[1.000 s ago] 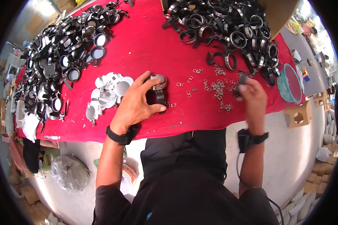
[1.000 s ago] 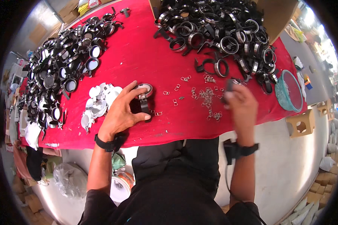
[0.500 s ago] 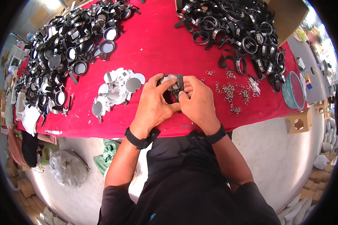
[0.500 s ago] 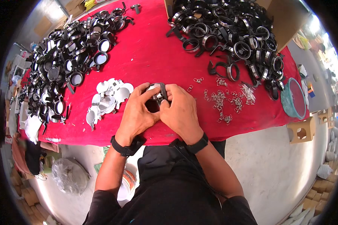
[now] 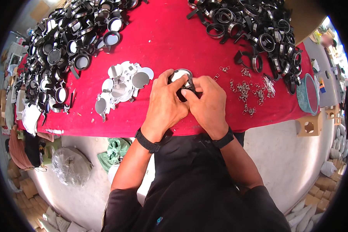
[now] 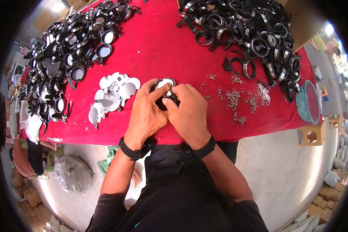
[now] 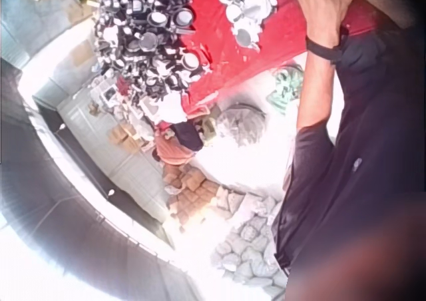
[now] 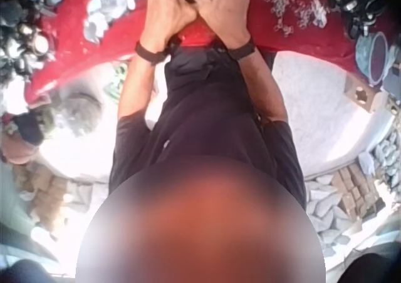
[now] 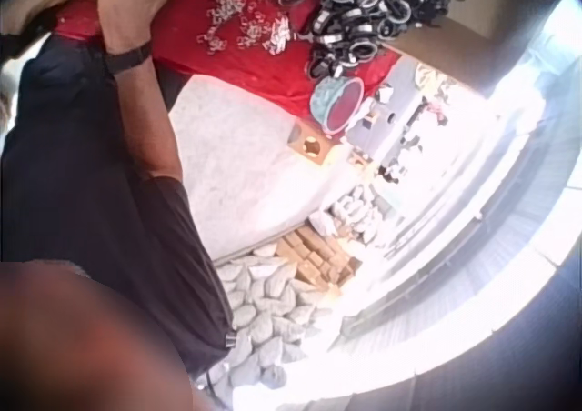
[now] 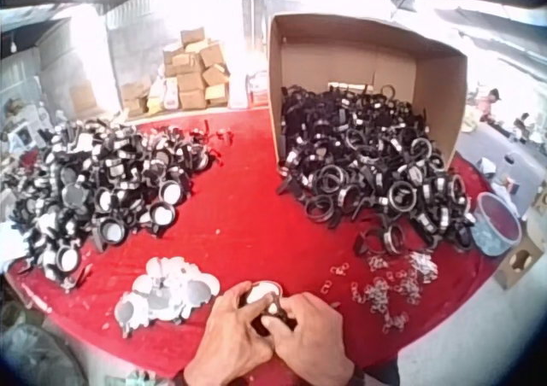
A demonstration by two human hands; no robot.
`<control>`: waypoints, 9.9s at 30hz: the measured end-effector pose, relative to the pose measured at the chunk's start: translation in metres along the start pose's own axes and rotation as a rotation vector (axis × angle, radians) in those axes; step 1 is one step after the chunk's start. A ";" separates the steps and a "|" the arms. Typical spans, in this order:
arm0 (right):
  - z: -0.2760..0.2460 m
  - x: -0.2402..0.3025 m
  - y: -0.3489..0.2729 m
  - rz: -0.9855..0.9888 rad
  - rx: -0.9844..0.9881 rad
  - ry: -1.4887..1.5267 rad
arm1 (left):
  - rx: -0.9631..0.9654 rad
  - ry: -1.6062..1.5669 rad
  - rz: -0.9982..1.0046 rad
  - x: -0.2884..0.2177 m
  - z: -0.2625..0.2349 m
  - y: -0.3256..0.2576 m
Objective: The recorder is assembling circular components by placing a metal disk inside a plastic ring and securing it with small metal clips.
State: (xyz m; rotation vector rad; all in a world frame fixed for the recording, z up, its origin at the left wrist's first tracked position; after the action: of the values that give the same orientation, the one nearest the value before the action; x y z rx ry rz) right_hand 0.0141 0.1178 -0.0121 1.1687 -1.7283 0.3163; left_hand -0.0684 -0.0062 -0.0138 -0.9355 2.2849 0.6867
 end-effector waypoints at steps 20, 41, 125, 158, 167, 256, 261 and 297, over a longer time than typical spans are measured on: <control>-0.077 -0.075 -0.047 0.155 -0.159 0.285 | 0.330 -1.220 -0.058 0.008 -0.032 -0.004; -0.073 -0.087 -0.056 0.114 -0.235 0.308 | -0.314 -0.106 -0.106 0.122 -0.156 0.172; -0.045 -0.021 -0.054 0.002 -0.109 -0.116 | 0.204 0.495 -0.087 0.088 -0.103 0.053; -0.057 0.026 -0.019 -0.284 -0.345 -0.054 | -0.001 -1.377 -0.443 -0.013 0.022 0.008; -0.045 0.030 -0.017 -0.261 -0.309 -0.068 | 0.124 -1.323 -0.490 0.006 0.030 0.010; -0.020 -0.009 -0.006 0.015 0.273 -0.222 | 0.057 -0.521 -0.283 0.067 -0.080 -0.008; -0.002 -0.006 -0.020 -0.151 0.300 -0.316 | 0.054 -0.544 -0.220 0.073 -0.076 -0.018; -0.045 -0.041 -0.035 0.081 -0.068 0.269 | 0.858 -0.932 0.532 -0.210 -0.131 -0.057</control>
State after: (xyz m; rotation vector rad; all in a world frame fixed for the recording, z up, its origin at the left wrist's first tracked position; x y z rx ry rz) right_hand 0.0710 0.1528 -0.0344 0.9616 -1.5398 0.4400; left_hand 0.0586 -0.0308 0.2055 0.3682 1.6391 0.1828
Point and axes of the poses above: each hand's wrist, its own y-axis towards the middle knuckle, its own z-axis out of the palm, x = y × z, the point moved 7 cm from there along y, towards the middle knuckle, and after that the axes turned 2 degrees about x, right-handed, at the moved point
